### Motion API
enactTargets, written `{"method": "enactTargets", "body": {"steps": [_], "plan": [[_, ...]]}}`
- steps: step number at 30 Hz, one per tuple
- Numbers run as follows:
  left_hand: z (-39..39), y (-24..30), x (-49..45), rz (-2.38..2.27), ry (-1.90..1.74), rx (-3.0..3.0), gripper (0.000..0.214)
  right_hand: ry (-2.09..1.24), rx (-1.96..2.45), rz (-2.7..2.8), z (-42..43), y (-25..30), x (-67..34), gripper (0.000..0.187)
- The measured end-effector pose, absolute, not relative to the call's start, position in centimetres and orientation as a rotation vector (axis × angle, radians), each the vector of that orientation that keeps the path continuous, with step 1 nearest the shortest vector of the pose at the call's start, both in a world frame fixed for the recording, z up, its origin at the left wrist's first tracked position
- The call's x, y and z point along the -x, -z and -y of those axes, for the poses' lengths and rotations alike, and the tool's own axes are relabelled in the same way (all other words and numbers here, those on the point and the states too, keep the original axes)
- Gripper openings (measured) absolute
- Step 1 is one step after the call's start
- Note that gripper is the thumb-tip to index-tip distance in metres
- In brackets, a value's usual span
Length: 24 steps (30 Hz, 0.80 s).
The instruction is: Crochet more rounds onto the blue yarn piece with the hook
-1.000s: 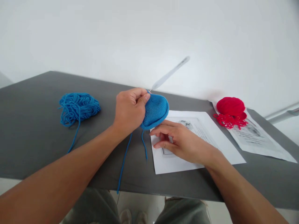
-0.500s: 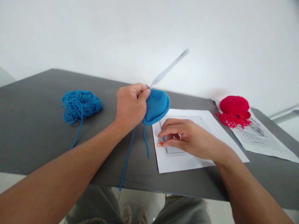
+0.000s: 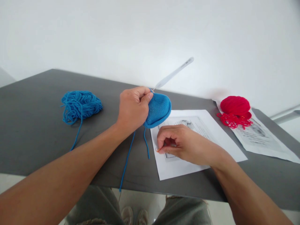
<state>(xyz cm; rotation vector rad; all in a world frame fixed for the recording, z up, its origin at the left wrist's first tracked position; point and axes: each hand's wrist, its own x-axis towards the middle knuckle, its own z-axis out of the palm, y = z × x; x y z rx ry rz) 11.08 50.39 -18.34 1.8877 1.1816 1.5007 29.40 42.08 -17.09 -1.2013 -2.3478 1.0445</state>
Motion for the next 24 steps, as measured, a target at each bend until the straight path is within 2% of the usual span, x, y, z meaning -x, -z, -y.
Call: {"method": "enactTargets", "body": {"steps": [7, 15, 17, 19, 24], "plan": [[-50.0, 18.2, -11.2, -1.179, -1.442, -1.914, 0.027, -1.124, 1.157, 2.219, -41.5, 16.6, -29.8, 0.014], [-49.1, 18.6, -11.8, -1.092, -1.336, -1.959, 0.024, -1.167, 0.850, 1.462, -41.3, 16.5, -29.6, 0.005], [-48.8, 18.7, -11.9, -1.062, -1.301, -1.978, 0.025, -1.185, 0.811, 1.339, -41.6, 16.6, -29.5, 0.016], [-48.7, 18.8, -12.0, -1.039, -1.279, -1.988, 0.025, -1.169, 0.821, 1.275, -41.9, 16.8, -29.4, 0.020], [-48.3, 18.7, -12.1, -0.993, -1.247, -1.990, 0.025, -1.007, 0.937, 1.215, -42.6, 17.2, -29.3, 0.009]]}}
